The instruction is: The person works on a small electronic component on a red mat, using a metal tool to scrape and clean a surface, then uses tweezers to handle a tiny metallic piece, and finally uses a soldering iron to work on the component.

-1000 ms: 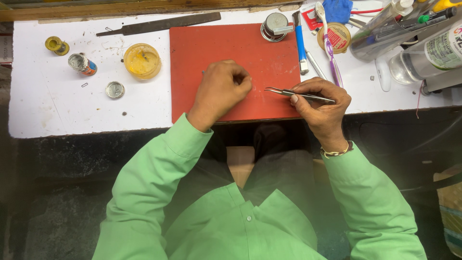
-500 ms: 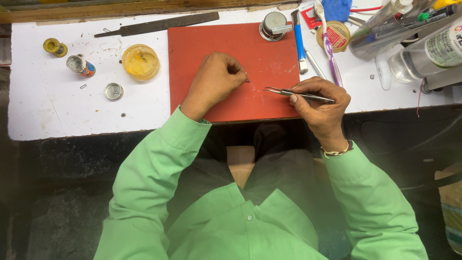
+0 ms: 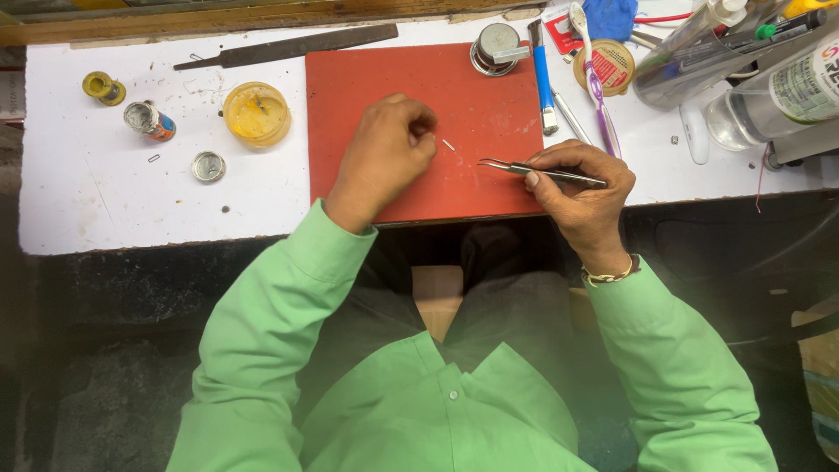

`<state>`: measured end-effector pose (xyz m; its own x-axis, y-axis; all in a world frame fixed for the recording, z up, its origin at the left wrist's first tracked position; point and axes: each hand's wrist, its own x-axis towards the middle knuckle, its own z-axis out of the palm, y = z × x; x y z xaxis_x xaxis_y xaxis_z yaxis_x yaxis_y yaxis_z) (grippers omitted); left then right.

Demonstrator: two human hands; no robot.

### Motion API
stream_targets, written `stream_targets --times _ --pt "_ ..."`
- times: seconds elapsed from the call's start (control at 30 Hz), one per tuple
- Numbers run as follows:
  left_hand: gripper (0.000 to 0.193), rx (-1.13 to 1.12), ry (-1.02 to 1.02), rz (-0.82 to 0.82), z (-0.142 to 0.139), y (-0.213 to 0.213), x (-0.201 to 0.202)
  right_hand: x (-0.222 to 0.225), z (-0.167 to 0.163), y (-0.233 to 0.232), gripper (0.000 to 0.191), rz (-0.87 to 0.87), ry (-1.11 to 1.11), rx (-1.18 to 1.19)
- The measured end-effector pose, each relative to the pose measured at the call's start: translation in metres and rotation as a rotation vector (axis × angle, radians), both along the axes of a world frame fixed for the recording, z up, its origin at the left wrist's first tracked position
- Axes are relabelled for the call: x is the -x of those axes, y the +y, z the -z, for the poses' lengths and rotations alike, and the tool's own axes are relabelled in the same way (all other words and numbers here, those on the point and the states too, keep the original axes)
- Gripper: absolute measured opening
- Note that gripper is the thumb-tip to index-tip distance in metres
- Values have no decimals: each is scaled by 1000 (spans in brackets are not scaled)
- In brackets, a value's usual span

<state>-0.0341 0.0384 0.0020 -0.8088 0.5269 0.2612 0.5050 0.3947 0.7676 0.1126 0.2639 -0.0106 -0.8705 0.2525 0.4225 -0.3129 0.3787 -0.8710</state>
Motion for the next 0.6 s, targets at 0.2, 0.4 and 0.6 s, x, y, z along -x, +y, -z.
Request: stream_targets --times 0.2,0.4,0.6 --pt "25 160 128 -65 1 9 -18 -1 1 0 13 0 -16 36" --pt "23 132 147 -61 6 15 -16 0 1 1 12 6 -10 18" --pt "14 130 143 -30 8 18 -17 0 1 0 12 -1 7 -4"
